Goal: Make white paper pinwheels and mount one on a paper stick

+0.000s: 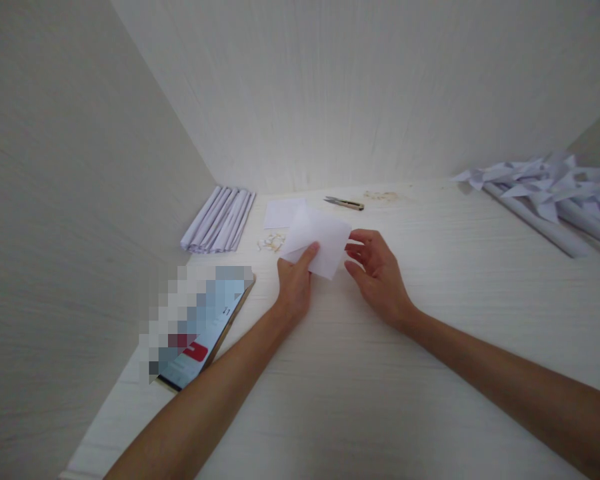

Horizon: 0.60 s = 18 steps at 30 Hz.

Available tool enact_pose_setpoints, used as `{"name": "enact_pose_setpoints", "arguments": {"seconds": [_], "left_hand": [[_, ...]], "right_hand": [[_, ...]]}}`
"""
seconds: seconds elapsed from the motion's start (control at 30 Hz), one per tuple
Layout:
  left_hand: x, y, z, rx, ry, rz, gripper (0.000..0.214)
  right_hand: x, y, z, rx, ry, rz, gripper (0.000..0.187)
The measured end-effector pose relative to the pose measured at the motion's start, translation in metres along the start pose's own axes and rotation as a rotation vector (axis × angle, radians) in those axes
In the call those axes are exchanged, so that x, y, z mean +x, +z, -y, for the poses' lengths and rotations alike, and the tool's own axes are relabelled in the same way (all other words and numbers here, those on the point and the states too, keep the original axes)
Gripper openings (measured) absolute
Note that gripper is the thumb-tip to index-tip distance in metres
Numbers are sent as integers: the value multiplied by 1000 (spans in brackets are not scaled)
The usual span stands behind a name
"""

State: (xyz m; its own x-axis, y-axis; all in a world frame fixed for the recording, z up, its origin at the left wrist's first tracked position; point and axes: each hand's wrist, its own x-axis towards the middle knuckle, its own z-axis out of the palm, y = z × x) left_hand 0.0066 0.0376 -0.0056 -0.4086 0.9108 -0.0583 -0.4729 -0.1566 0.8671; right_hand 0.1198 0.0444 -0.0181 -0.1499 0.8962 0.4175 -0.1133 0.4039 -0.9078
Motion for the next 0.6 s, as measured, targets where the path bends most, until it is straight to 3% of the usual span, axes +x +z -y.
{"name": "enact_pose_setpoints", "arguments": {"seconds": [0.1,0.27,0.43,0.6], "left_hand": [[0,0,0,-3,-9,14,32],[0,0,0,-11,4,24,33],[1,-1,0,-21,0,40,31],[1,-1,0,-12,-10,44,30]], "right_hand": [[0,0,-1,-15,-25,63,37],[0,-1,2,54,-3,34,58],[1,-2,-1,-51,-60,115,20],[2,-2,-1,-74,-34,88,17]]}}
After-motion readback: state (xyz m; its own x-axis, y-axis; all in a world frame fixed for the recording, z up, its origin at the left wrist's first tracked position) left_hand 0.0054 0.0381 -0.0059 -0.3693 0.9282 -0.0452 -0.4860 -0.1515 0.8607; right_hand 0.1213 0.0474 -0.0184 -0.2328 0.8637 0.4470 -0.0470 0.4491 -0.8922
